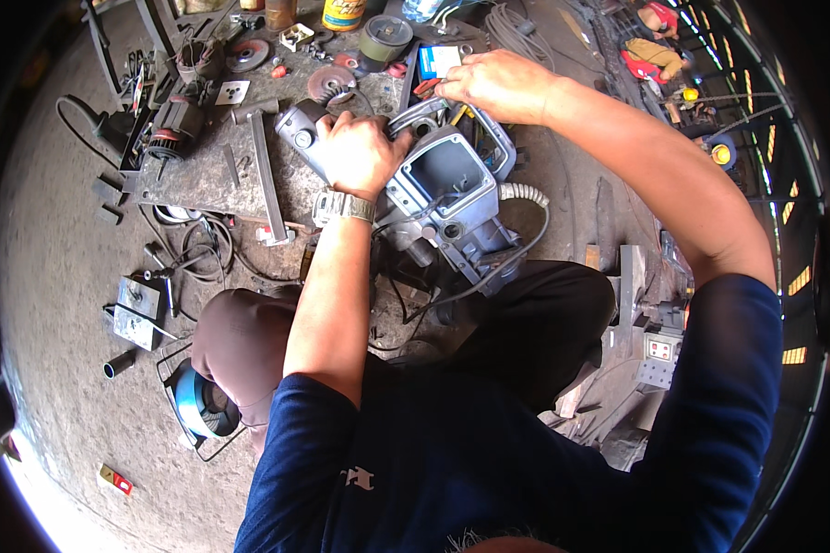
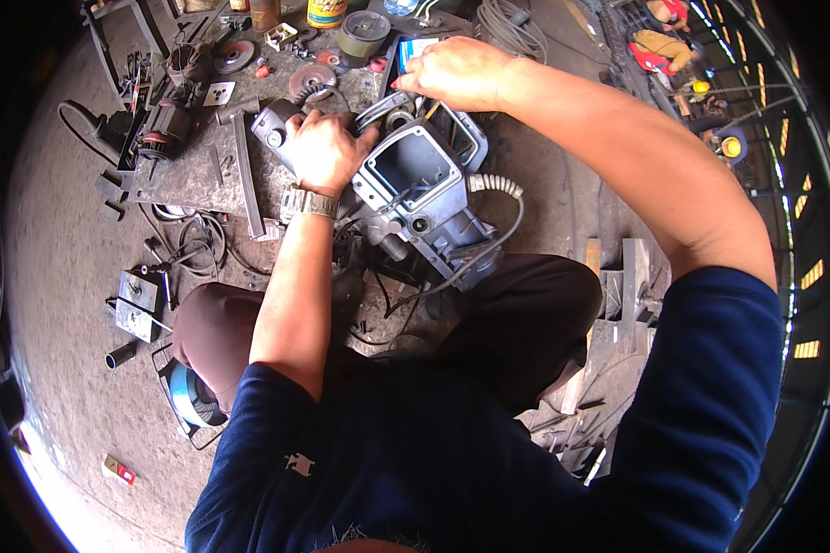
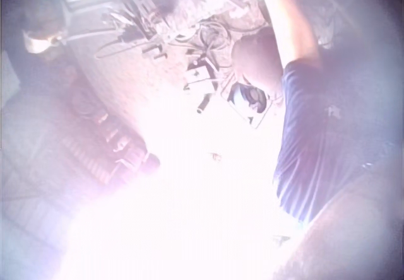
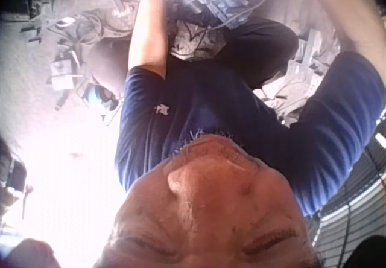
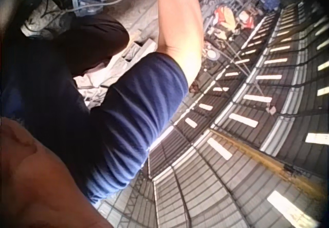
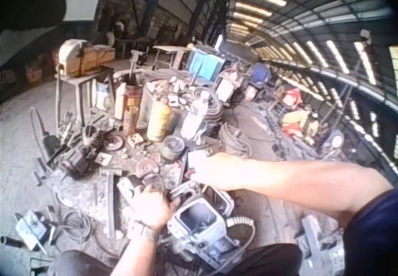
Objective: The person sits on the floor and works on a handheld power tool, repeatedly inserting and removing a small metal piece from the tool's housing. The person also briefly uses a hammer to tap a component before continuing to adjust the metal piece by hand.
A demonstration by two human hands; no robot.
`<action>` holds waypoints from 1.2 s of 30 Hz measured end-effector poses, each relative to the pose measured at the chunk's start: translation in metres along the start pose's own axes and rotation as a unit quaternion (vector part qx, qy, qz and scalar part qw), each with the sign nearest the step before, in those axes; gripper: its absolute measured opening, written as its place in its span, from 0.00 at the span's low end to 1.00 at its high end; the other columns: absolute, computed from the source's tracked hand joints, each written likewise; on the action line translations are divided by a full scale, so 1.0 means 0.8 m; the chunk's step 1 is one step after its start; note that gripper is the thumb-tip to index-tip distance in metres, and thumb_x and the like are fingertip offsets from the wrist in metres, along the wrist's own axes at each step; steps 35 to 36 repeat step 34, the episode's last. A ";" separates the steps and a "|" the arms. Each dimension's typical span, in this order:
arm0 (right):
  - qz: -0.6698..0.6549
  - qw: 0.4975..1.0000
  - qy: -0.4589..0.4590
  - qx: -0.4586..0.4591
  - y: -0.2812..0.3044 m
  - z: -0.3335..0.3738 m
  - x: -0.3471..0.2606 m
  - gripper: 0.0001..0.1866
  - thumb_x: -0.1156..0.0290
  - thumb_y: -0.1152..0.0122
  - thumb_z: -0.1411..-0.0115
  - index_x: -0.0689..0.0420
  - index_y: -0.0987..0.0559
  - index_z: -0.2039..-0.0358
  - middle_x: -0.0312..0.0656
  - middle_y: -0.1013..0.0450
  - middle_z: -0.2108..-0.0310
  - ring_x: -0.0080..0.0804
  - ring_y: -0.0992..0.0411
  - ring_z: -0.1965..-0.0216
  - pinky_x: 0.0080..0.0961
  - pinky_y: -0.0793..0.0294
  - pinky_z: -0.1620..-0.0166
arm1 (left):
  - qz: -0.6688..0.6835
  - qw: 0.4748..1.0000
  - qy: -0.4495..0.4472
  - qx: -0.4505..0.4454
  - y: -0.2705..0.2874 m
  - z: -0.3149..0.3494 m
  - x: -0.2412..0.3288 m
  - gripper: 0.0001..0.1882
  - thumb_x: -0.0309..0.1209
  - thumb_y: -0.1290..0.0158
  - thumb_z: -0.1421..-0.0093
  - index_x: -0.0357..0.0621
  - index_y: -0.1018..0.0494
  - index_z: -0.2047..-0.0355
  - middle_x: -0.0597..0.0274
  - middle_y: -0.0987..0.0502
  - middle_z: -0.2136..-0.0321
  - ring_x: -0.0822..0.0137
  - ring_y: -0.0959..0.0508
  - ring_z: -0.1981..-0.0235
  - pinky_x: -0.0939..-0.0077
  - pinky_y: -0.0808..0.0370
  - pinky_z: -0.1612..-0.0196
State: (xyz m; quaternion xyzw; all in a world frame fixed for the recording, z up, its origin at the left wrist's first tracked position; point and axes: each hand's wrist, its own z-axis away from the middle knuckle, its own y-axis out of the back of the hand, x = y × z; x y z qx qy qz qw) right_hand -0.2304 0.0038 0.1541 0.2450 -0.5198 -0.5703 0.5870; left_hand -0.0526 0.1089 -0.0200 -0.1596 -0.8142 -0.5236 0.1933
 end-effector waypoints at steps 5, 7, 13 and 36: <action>0.041 0.996 -0.037 -0.067 0.025 -0.013 -0.029 0.16 0.70 0.43 0.36 0.59 0.18 0.50 0.45 0.18 0.51 0.45 0.21 0.48 0.41 0.17 0.48 | 0.002 1.000 -0.002 0.026 -0.007 0.002 -0.004 0.22 0.57 0.36 0.45 0.51 0.15 0.72 0.59 0.14 0.73 0.59 0.17 0.59 0.52 0.32 0.45; 0.029 0.999 -0.016 -0.037 0.020 -0.012 -0.021 0.17 0.70 0.43 0.36 0.59 0.18 0.49 0.45 0.18 0.52 0.45 0.21 0.48 0.40 0.17 0.48 | 0.002 1.000 -0.005 0.030 -0.004 0.002 -0.005 0.22 0.57 0.36 0.45 0.51 0.15 0.72 0.60 0.14 0.73 0.59 0.17 0.59 0.52 0.32 0.45; -0.017 0.998 0.042 0.034 -0.007 0.001 0.009 0.18 0.70 0.43 0.37 0.58 0.18 0.48 0.42 0.20 0.52 0.44 0.22 0.48 0.39 0.18 0.47 | -0.007 1.000 -0.009 0.026 -0.009 0.006 -0.007 0.22 0.58 0.36 0.45 0.53 0.14 0.72 0.61 0.15 0.74 0.60 0.18 0.59 0.53 0.31 0.47; -0.076 0.990 0.095 0.069 -0.039 -0.005 0.041 0.25 0.73 0.35 0.41 0.49 0.21 0.42 0.43 0.26 0.50 0.48 0.21 0.49 0.44 0.19 0.48 | -0.031 0.999 0.024 0.006 -0.004 0.006 -0.005 0.24 0.60 0.37 0.44 0.52 0.12 0.68 0.60 0.14 0.72 0.60 0.17 0.57 0.53 0.29 0.46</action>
